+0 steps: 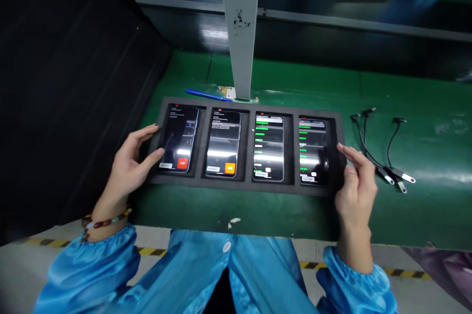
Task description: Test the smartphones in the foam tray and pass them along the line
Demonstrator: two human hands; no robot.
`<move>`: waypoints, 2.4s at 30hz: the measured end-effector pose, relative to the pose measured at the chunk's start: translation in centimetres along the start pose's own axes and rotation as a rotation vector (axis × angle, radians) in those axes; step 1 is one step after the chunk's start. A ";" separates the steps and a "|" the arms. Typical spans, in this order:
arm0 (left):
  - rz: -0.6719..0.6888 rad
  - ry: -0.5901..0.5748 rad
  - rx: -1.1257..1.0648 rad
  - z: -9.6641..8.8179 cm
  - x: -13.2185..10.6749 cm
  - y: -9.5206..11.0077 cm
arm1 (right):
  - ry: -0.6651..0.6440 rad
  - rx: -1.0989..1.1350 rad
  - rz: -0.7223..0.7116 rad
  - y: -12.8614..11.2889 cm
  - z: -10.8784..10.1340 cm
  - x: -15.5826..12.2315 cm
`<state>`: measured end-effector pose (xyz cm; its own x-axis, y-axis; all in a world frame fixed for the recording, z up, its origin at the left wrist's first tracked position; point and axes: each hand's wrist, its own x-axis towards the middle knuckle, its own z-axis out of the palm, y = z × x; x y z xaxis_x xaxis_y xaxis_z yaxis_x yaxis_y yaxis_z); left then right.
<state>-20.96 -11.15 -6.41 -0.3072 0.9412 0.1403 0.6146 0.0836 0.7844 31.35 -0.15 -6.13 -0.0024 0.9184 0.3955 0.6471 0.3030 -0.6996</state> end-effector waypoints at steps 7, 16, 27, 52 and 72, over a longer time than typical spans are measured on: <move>-0.023 0.038 0.025 0.2 -0.1 -0.2 | 0.030 -0.031 0.043 0.1 1.2 -0.1; 0.042 0.007 0.078 0.1 -0.1 1.1 | -0.024 -0.086 -0.082 -0.8 0.7 -0.2; 0.083 -0.045 0.203 -0.2 0.4 1.2 | -0.201 -0.187 -0.095 -1.2 0.4 0.8; 0.690 -0.472 0.444 11.1 4.9 15.1 | -0.177 -0.106 -0.063 -2.5 -0.3 -1.8; 0.192 -0.079 0.383 2.0 4.1 9.2 | -0.379 -0.133 -0.253 -7.0 2.6 -1.7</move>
<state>-15.09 -5.87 0.17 -0.1140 0.9724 0.2034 0.8851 0.0064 0.4654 24.86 -3.17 -3.50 -0.4349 0.8553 0.2817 0.6819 0.5171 -0.5173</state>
